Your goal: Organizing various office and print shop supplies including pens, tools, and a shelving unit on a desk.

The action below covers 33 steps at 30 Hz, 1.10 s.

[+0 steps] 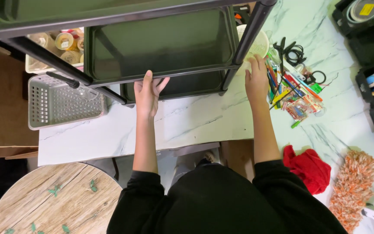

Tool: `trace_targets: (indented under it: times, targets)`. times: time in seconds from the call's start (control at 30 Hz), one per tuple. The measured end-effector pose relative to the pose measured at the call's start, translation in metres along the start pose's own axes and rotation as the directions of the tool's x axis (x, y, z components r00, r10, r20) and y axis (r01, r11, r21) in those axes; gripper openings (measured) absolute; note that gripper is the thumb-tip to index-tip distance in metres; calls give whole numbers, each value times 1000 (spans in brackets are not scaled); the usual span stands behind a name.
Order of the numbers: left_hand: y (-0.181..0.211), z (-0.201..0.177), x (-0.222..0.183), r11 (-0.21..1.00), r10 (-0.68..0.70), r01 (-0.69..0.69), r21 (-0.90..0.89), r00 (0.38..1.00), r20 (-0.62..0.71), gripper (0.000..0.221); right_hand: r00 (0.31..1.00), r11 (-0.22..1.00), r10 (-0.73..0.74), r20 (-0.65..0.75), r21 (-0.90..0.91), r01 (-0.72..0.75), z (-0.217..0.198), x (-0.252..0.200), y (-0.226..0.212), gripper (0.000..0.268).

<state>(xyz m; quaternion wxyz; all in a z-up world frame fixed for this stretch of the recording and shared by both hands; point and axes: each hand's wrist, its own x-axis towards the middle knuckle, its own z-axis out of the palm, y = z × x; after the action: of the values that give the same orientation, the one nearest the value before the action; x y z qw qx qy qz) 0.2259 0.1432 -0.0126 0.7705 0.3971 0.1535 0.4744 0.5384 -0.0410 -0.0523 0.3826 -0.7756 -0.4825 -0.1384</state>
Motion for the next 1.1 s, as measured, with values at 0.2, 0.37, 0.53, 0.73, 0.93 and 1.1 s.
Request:
trace_targets:
  times: [0.2,0.37,0.53,0.73,0.93,1.1]
  targets:
    - [5,18,-16,998,-21,26,58,996,-90,33,998,994,44,45,99,-49,-30,-17,-24,66]
    - [-27,38,-39,973,-150,130,190,983,101,35,990,982,112,81,145,-123,-51,-52,-22,67]
    - [-88,69,-49,879,-451,359,313,840,302,30,957,945,246,154,179,-272,-84,-85,-13,63]
    - [-153,123,-51,745,-665,502,441,613,426,27,944,952,306,125,-54,-301,-133,-128,10,55]
    - [-218,167,-63,708,-706,439,554,463,536,24,826,854,500,260,-308,-420,-177,-178,18,65]
    - [-256,195,-79,673,-739,399,622,372,561,24,726,795,598,339,-367,-484,-202,-213,18,76]
